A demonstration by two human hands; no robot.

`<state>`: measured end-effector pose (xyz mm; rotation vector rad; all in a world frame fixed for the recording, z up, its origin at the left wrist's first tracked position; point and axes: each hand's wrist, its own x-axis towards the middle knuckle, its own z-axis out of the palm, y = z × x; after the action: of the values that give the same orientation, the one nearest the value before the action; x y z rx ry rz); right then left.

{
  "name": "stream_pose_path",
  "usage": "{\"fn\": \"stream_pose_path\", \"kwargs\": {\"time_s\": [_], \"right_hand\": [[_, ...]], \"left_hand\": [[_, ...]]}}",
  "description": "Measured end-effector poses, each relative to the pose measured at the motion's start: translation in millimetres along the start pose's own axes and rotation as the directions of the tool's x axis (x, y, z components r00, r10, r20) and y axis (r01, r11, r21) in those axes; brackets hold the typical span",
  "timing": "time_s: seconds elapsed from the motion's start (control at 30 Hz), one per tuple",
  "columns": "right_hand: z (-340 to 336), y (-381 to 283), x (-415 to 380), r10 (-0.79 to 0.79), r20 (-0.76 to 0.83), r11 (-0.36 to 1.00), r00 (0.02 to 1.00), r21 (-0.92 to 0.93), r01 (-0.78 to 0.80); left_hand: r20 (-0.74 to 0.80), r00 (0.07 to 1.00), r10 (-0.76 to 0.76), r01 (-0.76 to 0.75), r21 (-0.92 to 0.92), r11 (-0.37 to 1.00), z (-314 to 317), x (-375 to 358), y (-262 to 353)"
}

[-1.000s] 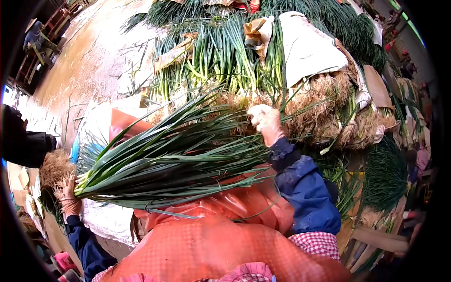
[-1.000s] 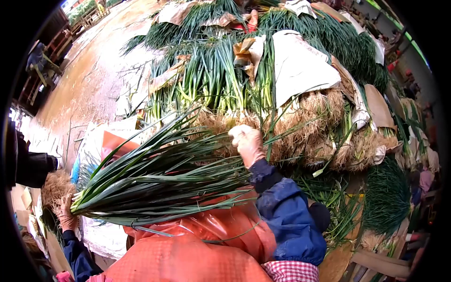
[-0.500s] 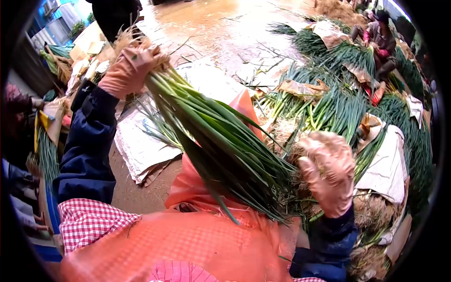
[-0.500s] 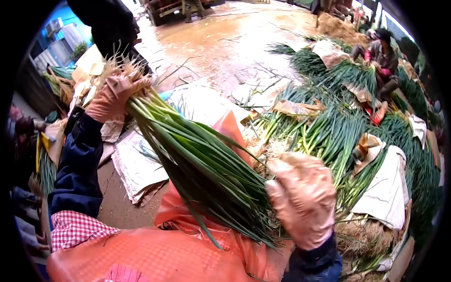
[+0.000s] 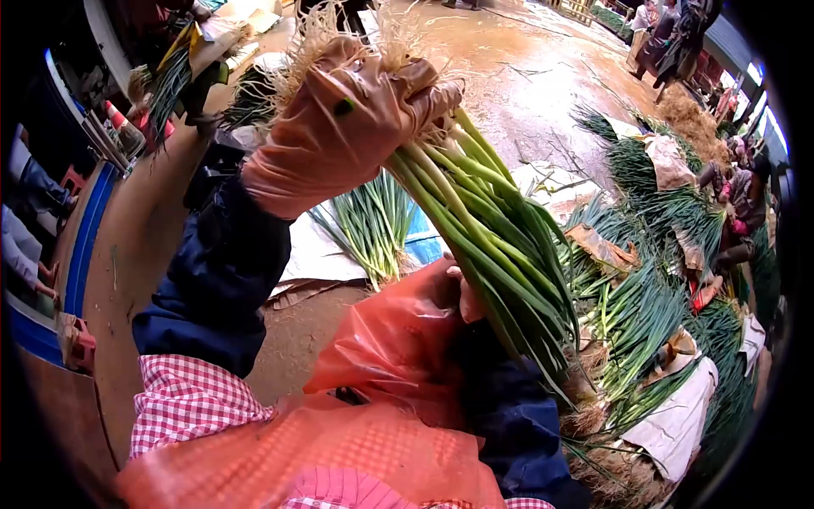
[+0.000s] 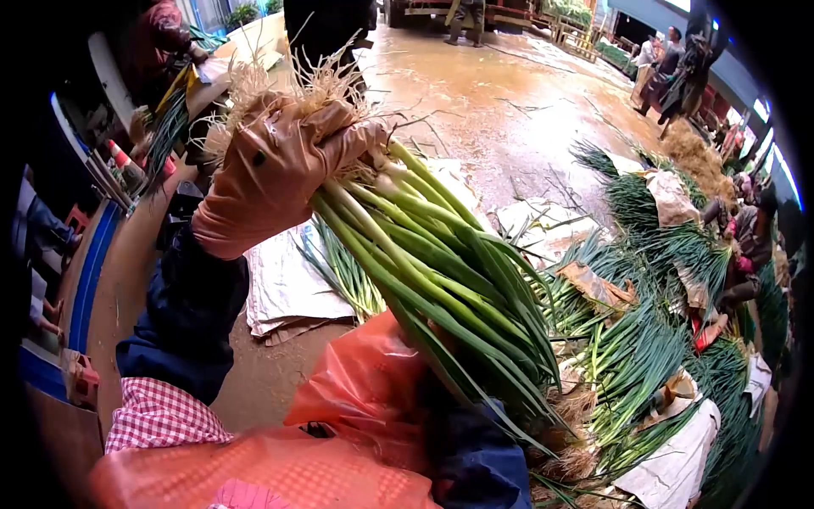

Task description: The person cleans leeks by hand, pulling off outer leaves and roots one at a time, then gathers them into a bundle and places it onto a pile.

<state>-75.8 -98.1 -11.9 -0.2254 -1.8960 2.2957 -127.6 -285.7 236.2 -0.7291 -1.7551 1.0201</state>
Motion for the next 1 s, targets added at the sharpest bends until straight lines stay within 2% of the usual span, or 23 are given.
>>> {"fn": "stream_pose_path", "kwargs": {"time_s": [0.07,0.1,0.13,0.17,0.23,0.33,0.37,0.4,0.43,0.47,0.5,0.53,0.57,0.6,0.63,0.7,0.73,0.8,0.83,0.87,0.93,0.97,1.0], "right_hand": [[-14,0,28,-0.027,-0.028,0.993,0.999,-0.112,0.024],[-17,1,44,-0.035,-0.031,0.986,0.999,-0.165,0.029],[-19,0,61,-0.045,-0.022,0.976,0.999,-0.216,0.04],[-19,-1,80,-0.055,0.0,0.963,0.998,-0.264,0.053],[-11,-10,117,-0.09,0.058,0.931,0.994,-0.349,0.104],[17,-31,171,-0.135,0.231,0.9,0.964,-0.378,0.216],[29,-41,181,-0.15,0.306,0.896,0.94,-0.359,0.26],[53,-83,168,0.021,0.368,0.981,0.929,-0.188,0.052],[73,-111,156,0.039,0.383,0.937,0.923,-0.334,0.1],[90,-129,149,0.118,0.316,0.889,0.941,-0.456,0.041],[94,-133,145,0.063,0.304,0.864,0.951,-0.494,0.101],[98,-136,147,0.017,0.285,0.834,0.958,-0.533,0.144],[94,-139,158,-0.001,0.281,0.839,0.96,-0.522,0.153],[77,-140,167,0.123,0.241,0.783,0.963,-0.62,0.054],[53,-137,163,0.024,0.214,0.784,0.977,-0.61,0.114],[-3,-126,128,0.108,0.008,0.803,0.994,-0.59,-0.083],[-44,-105,106,0.142,-0.104,0.814,0.984,-0.554,-0.176],[-166,-53,52,0.072,-0.193,0.828,0.979,-0.535,-0.167],[-171,-67,16,0.28,-0.369,0.84,0.886,-0.353,-0.413],[-189,-73,-13,0.365,-0.477,0.819,0.8,-0.243,-0.519],[-225,-70,-76,0.419,-0.618,0.806,0.666,-0.085,-0.585],[-224,-69,-98,0.408,-0.678,0.783,0.611,-0.085,-0.617],[-220,-69,-115,0.391,-0.734,0.757,0.555,-0.086,-0.647]], "left_hand": [[0.058,0.99,-0.125,0.129,-0.075,0.989,40,-31,7],[0.043,0.983,-0.181,0.185,-0.27,0.945,58,-39,6],[0.033,0.976,-0.214,0.201,-0.508,0.838,76,-48,4],[0.081,0.962,-0.26,0.252,-0.629,0.736,89,-57,6],[0.287,0.89,-0.355,0.452,-0.659,0.601,114,-81,21],[0.473,0.756,-0.451,0.593,-0.787,0.169,164,-111,52],[0.561,0.692,-0.456,0.609,-0.792,-0.05,186,-130,78],[0.768,0.603,-0.215,0.703,-0.64,-0.31,166,-127,74],[0.723,0.676,-0.143,0.553,-0.625,-0.551,175,-141,99],[0.841,0.541,-0.008,0.592,-0.387,-0.707,172,-149,121],[0.882,0.457,0.116,0.497,-0.145,-0.856,175,-164,147],[0.901,0.381,0.209,0.438,0.024,-0.899,185,-178,174],[0.86,0.299,0.414,0.467,0.247,-0.849,203,-188,192],[0.765,0.256,0.591,0.506,0.415,-0.756,224,-218,233],[0.641,0.249,0.726,0.461,0.581,-0.671,240,-265,299],[0.66,0.249,0.709,0.252,0.662,-0.706,210,-288,336],[0.421,0.261,0.869,0.047,0.893,-0.447,202,-273,320],[0.444,0.277,0.852,-0.19,0.895,-0.404,196,-294,358],[0.413,0.315,0.855,-0.162,0.911,-0.38,195,-299,358],[0.304,0.171,0.937,-0.068,0.953,-0.297,209,-311,356],[0.502,0.097,0.859,-0.019,0.864,-0.503,205,-332,379],[0.683,-0.144,0.716,0.229,0.727,-0.648,202,-325,371],[0.87,-0.222,0.439,0.367,0.492,-0.79,187,-300,350]]}}
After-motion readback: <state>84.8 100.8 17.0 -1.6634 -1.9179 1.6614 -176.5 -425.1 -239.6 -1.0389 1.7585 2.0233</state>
